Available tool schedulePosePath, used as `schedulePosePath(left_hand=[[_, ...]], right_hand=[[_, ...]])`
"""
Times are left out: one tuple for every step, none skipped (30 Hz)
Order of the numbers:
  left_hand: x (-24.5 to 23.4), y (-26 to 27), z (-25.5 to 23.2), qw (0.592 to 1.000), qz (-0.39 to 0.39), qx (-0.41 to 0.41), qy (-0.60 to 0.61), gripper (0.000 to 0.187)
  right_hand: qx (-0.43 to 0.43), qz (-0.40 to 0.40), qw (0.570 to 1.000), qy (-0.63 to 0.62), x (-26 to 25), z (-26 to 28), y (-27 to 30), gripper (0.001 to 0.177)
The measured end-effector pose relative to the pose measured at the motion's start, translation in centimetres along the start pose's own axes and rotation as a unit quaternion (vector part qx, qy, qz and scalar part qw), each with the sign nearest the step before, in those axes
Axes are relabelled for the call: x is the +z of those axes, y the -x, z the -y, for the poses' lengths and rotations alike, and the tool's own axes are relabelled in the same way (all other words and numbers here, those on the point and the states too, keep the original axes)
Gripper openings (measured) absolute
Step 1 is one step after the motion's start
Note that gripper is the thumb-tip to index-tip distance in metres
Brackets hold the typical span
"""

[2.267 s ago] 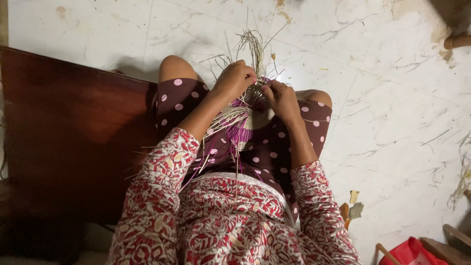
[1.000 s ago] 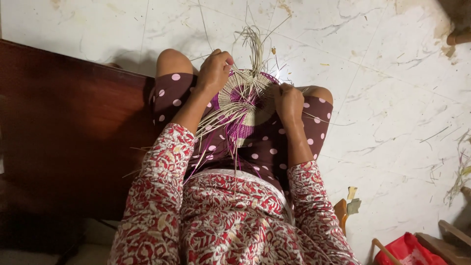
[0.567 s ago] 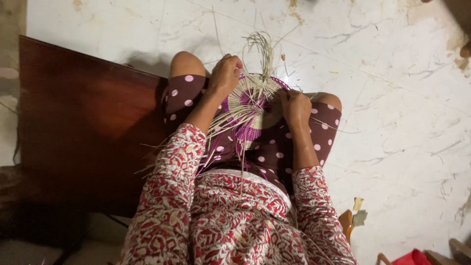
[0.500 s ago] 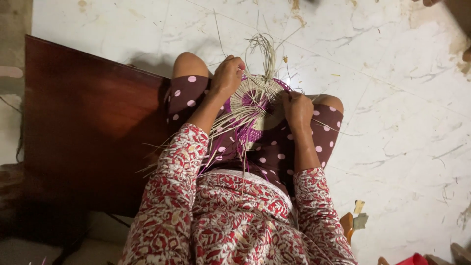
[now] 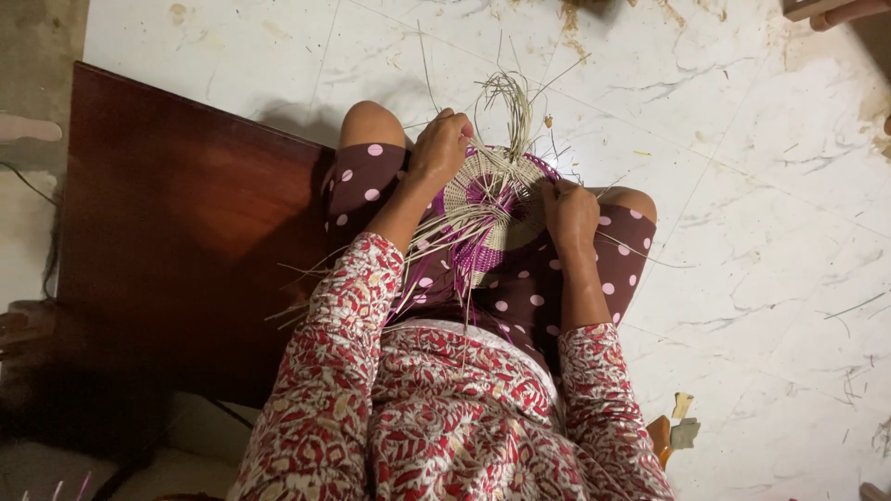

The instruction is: A person is sitting on a low platform and weaving a decorative hand fan using natural and purple-dyed fibers.

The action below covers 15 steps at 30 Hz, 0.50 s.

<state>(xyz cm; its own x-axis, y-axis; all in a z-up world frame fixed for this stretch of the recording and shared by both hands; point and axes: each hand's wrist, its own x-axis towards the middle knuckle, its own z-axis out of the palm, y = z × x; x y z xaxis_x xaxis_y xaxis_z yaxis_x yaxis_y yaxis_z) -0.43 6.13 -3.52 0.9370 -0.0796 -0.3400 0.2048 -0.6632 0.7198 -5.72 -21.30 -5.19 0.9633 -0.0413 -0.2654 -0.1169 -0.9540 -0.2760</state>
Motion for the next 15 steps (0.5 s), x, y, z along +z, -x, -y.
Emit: schedulePosePath(left_hand=[[0.0, 0.1, 0.0, 1.000, 0.000, 0.000, 0.000, 0.005], [0.1, 0.1, 0.0, 1.000, -0.003, 0.006, -0.001, 0.005], [0.3, 0.0, 0.0, 1.000, -0.006, 0.012, -0.002, 0.005], [0.2, 0.0, -0.1, 1.000, -0.004, 0.014, -0.002, 0.005], [0.2, 0.0, -0.2, 1.000, -0.005, 0.019, -0.012, 0.004], [0.2, 0.1, -0.3, 0.999, -0.006, 0.024, -0.022, 0.004], [0.6, -0.1, 0.1, 0.999, -0.004, 0.026, -0.022, 0.004], [0.9, -0.4, 0.5, 0.999, -0.004, 0.023, -0.024, 0.005], [1.2, -0.7, 0.9, 0.999, -0.005, 0.020, -0.026, 0.008], [0.5, -0.2, -0.1, 0.999, -0.003, 0.020, -0.025, 0.008], [-0.3, 0.2, -1.1, 0.999, -0.013, 0.013, -0.034, 0.013], [-0.9, 0.7, -2.0, 0.999, -0.023, 0.005, -0.042, 0.019], [-0.9, 0.9, -2.9, 0.999, -0.021, 0.004, -0.041, 0.019], [-1.0, 0.9, -3.8, 0.999, -0.034, 0.026, -0.018, 0.026], [-1.0, 1.0, -4.7, 0.998, -0.048, 0.047, 0.006, 0.032]], right_hand=[[0.000, 0.000, 1.000, 0.000, -0.2, 0.2, 0.0, 0.033], [0.001, 0.002, 1.000, -0.003, -0.4, 0.3, 0.1, 0.033], [0.002, 0.003, 1.000, -0.005, -0.6, 0.4, 0.2, 0.034], [0.005, 0.001, 1.000, -0.005, -0.8, 0.7, 0.2, 0.034], [0.009, -0.005, 1.000, -0.008, -1.1, 1.0, 0.2, 0.032], [0.013, -0.010, 1.000, -0.010, -1.3, 1.2, 0.4, 0.030], [0.015, -0.011, 1.000, -0.010, -1.4, 1.1, 0.5, 0.030], [-0.004, -0.037, 0.999, -0.017, -1.4, 1.2, 0.6, 0.026], [-0.023, -0.063, 0.997, -0.023, -1.5, 1.2, 0.6, 0.021], [-0.021, -0.062, 0.998, -0.023, -1.4, 1.1, 0.6, 0.021], [-0.034, -0.103, 0.994, -0.034, -1.4, 1.1, 0.5, 0.020], [-0.046, -0.142, 0.988, -0.044, -1.3, 1.0, 0.5, 0.019], [-0.044, -0.140, 0.988, -0.043, -1.8, 1.5, 0.4, 0.019], [-0.056, -0.179, 0.981, -0.041, -2.4, 2.0, 0.2, 0.011], [-0.067, -0.217, 0.973, -0.037, -3.0, 2.6, 0.0, 0.018]])
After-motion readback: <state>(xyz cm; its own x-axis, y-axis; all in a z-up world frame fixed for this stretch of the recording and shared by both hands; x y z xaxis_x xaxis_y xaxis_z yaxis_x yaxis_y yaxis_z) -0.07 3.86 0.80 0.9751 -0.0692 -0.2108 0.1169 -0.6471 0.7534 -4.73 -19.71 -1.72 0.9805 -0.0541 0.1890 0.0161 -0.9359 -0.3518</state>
